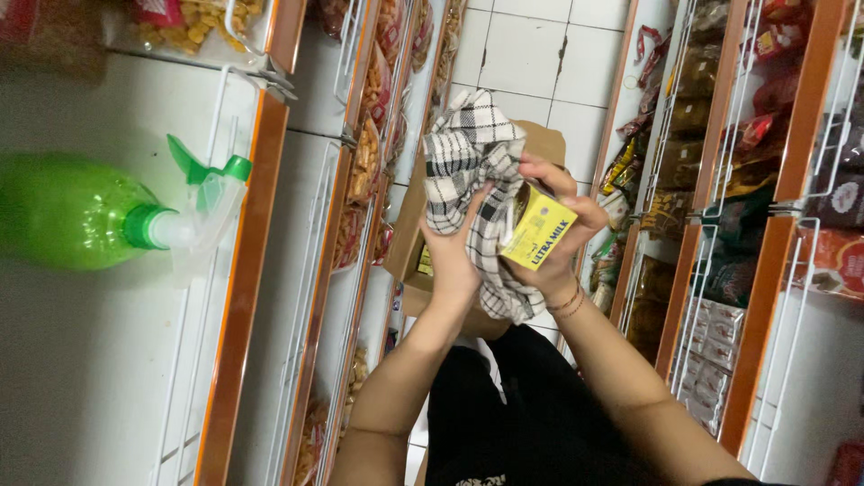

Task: The person takes various small boxes of milk and yogurt from a larger cardboard box on the floor, scans their barcodes with a handheld scanner, and places them onto the store shelves.

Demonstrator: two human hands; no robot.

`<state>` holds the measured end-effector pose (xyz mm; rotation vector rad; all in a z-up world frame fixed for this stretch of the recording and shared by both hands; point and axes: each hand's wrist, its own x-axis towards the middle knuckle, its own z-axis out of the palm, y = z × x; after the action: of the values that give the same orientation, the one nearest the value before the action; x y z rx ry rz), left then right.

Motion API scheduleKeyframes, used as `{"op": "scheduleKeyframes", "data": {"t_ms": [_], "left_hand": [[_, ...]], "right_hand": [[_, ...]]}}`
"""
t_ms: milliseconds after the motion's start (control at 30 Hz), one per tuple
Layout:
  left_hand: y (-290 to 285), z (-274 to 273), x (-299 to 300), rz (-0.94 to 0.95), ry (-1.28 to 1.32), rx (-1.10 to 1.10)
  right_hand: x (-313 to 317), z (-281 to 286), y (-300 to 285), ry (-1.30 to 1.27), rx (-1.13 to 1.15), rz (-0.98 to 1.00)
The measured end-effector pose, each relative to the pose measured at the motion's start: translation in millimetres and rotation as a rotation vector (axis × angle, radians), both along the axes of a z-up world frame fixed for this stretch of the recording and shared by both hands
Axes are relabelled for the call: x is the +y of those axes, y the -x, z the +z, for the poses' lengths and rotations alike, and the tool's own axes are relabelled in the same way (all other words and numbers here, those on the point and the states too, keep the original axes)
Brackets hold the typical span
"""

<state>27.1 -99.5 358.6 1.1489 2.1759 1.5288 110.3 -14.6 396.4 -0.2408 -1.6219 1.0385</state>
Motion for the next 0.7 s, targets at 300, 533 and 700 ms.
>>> {"op": "scheduleKeyframes", "data": {"t_ms": [300, 533, 700], "left_hand": [[50.1, -199.5, 68.2, 0.286, 0.086, -0.502], [33.7, -361.2, 103.7, 0.292, 0.427, -0.380], [43.2, -355.3, 120.6, 0.255, 0.691, -0.355]], "right_hand": [[55.5, -54.2, -28.7, -0.013, -0.082, -0.303], [50.8, -103.9, -52.0, 0.217, -0.239, -0.248], [55.4, -103.6, -48.9, 0.332, -0.343, -0.300]]}}
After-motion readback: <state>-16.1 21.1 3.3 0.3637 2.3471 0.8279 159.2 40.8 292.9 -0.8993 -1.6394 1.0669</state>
